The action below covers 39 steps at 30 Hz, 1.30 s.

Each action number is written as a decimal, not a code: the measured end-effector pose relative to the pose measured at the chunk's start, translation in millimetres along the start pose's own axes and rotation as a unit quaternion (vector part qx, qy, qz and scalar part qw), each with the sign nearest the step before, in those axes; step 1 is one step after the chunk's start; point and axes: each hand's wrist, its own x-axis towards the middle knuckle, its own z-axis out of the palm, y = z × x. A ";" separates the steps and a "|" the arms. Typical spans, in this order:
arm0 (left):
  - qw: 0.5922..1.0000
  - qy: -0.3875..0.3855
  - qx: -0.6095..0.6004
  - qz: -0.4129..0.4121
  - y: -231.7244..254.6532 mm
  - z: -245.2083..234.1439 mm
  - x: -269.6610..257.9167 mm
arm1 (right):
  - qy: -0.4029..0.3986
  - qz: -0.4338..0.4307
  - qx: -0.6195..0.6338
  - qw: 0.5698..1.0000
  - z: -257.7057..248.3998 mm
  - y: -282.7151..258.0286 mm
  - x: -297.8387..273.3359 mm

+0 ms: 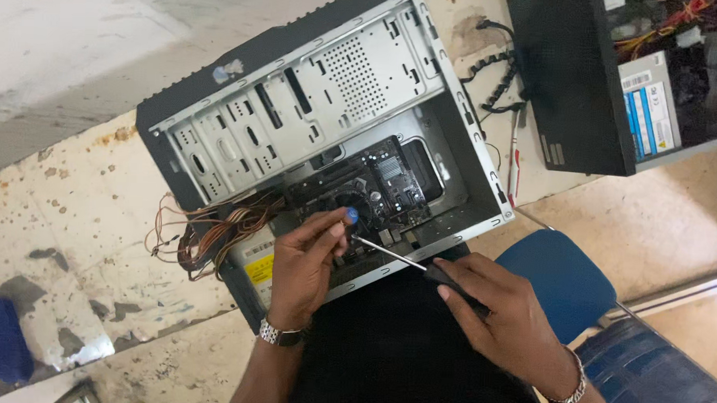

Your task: The person uses a screwdriver to remove screws from the side of a computer case and then removes the power supply unit. They also handle internal wires and a RAM stick inside the case.

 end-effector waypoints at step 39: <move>0.976 -0.120 -0.180 0.027 -18.3 -20.0 -26.1 | 0.085 -0.017 -0.022 0.996 11.6 -48.9 -18.1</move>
